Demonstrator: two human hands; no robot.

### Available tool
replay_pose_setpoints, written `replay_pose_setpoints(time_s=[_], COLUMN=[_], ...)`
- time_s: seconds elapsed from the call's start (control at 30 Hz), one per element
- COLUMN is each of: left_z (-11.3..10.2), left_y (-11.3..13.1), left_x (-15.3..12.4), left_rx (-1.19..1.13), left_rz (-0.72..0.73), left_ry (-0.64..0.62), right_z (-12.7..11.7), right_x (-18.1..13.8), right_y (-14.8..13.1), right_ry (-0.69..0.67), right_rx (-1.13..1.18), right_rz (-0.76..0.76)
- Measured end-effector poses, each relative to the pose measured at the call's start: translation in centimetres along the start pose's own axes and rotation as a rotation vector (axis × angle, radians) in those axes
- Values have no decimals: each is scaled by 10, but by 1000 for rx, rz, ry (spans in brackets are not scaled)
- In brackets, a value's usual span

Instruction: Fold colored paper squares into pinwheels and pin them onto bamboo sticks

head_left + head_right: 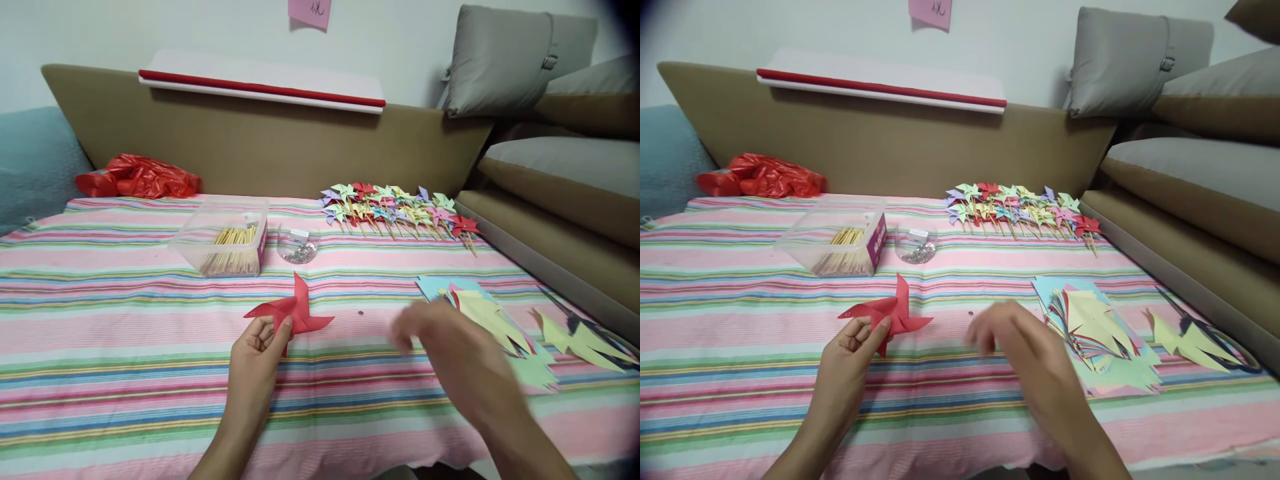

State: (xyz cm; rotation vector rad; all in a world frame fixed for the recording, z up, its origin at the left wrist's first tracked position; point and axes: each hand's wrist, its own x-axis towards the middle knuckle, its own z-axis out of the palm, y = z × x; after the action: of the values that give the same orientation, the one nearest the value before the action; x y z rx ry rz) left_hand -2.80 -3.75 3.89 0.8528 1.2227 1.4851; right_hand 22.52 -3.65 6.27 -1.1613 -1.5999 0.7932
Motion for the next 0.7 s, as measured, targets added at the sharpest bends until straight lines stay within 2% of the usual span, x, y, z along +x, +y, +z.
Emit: replay_pose_setpoints(time_s=[0.13, 0.27, 0.57, 0.63, 0.7], left_z=[-2, -3, -3, -2, -1], left_y=[2, 4, 2, 1, -1], left_x=[-1, -3, -8, -8, -9], left_rx=[13, 39, 56, 76, 126], left_rz=[14, 27, 64, 75, 92], left_ry=[-11, -9, -35, -36, -29], right_z=[10, 23, 34, 36, 41], right_x=[19, 26, 31, 28, 23], right_y=[34, 52, 40, 31, 17], right_ry=[-38, -85, -101, -78, -44], right_rx=[-333, -414, -468, -405, -214], right_rz=[63, 48, 30, 57, 124])
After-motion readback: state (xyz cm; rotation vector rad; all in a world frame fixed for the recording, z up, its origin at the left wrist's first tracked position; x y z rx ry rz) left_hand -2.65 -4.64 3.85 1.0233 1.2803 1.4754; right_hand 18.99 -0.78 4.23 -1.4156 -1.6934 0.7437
